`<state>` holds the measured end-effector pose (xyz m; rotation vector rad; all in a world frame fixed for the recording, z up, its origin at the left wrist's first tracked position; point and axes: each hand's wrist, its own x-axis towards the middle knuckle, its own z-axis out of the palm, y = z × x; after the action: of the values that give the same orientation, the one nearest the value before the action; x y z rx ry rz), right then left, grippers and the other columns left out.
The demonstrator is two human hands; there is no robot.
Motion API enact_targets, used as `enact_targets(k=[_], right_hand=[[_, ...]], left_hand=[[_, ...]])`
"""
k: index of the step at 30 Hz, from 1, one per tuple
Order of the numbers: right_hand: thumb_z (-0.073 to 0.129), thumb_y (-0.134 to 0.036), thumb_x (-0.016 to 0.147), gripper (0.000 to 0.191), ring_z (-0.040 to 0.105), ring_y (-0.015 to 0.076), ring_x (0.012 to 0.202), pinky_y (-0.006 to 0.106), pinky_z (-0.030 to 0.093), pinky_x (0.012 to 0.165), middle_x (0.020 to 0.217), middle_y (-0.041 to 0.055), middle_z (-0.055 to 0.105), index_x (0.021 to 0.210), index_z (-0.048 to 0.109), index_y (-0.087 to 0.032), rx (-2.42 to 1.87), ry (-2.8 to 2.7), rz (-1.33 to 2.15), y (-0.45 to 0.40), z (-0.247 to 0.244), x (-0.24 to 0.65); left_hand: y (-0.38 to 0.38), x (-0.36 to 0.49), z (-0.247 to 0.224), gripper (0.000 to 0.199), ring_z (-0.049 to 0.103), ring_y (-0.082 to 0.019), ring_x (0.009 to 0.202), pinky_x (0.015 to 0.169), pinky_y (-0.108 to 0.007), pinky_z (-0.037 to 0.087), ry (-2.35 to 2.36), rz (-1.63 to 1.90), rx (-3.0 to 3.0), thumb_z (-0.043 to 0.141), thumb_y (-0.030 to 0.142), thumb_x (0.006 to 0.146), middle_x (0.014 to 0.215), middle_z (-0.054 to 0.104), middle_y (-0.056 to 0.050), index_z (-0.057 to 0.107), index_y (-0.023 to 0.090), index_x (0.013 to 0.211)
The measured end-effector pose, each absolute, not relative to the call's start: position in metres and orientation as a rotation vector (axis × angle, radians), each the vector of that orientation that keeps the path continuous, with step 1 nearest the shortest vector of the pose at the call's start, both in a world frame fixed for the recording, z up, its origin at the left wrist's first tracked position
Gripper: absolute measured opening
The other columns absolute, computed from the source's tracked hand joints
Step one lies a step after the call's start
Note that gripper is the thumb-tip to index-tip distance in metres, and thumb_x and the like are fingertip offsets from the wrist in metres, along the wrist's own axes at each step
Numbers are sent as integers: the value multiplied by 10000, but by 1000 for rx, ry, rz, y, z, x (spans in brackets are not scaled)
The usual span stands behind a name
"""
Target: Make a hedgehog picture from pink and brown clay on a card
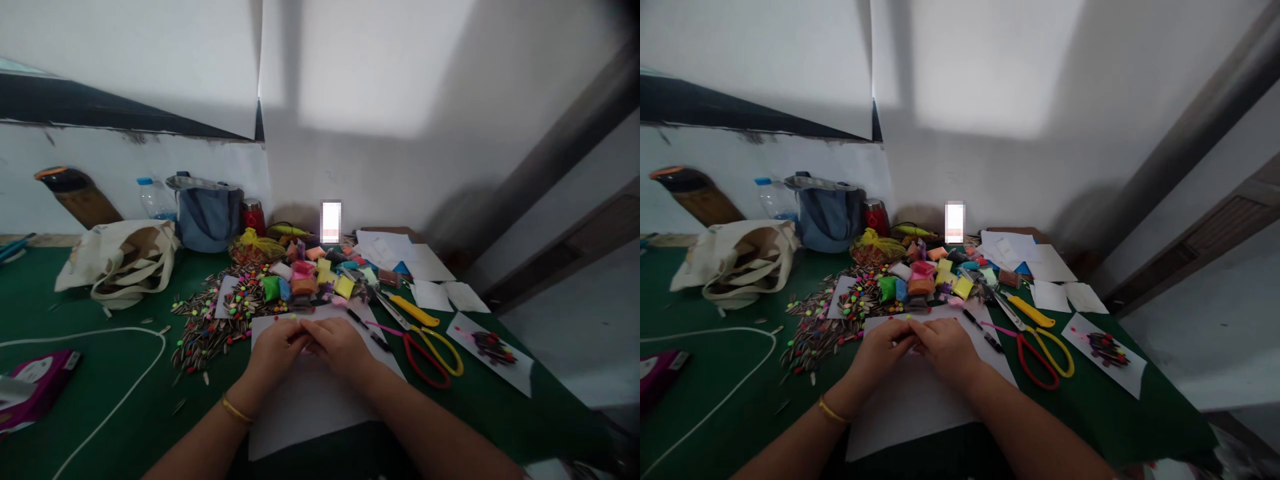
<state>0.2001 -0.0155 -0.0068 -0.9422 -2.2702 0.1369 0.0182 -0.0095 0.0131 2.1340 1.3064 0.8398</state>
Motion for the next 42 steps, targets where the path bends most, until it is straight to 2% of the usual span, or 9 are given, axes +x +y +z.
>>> enact_targets(k=[5,11,17,22,29,35,42], right_hand=[[621,-349,893,521,643,254,844,377,466,739,961,127,708,1326,477,-97,-1121,-2253,57,-15,-8,200],[583,-346,915,321,629,257,887,374,444,768,980,113,699,1164,587,-144,-1219,-2264,54,-14,-6,203],[571,-366,925,305,631,249,877,371,429,766,961,111,700,1139,588,-149,-1237,-2263,-20,-15,-5,200],[525,-366,955,268,627,228,858,352,415,752,925,98,694,1108,595,-158,-1221,-2297,-62,-17,-6,197],[500,-391,965,282,614,217,826,336,391,731,892,79,686,1109,595,-168,-1210,-2321,-60,-15,-11,197],[578,-380,924,296,600,230,890,346,391,763,958,79,677,1138,577,-177,-1231,-2335,19,-15,-6,198],[556,-325,938,208,584,227,830,350,363,723,886,63,663,1076,593,-174,-1251,-2375,-30,-13,-12,199]], left_hand=[[-8,18,6,192,659,-187,884,796,-313,519,1266,976,2209,640,180,821,956,724,-33,706,230,994],[-9,18,4,253,665,-193,923,834,-336,537,1236,1094,2319,611,178,842,996,722,-45,679,238,1079],[-11,17,7,116,682,-192,780,704,-304,541,1421,1027,2341,644,232,830,864,742,-29,713,224,923],[-11,19,5,79,667,-176,790,719,-290,536,1335,1063,2371,654,204,825,860,719,-42,729,212,848],[-8,18,3,82,653,-169,811,751,-292,528,1299,988,2355,653,175,824,865,706,-36,722,203,857],[-9,15,4,82,645,-183,824,753,-310,515,1381,957,2282,655,252,835,872,711,-30,712,210,877],[-9,18,5,84,628,-170,794,720,-287,499,1305,949,2325,656,261,835,834,683,-22,720,233,881]])
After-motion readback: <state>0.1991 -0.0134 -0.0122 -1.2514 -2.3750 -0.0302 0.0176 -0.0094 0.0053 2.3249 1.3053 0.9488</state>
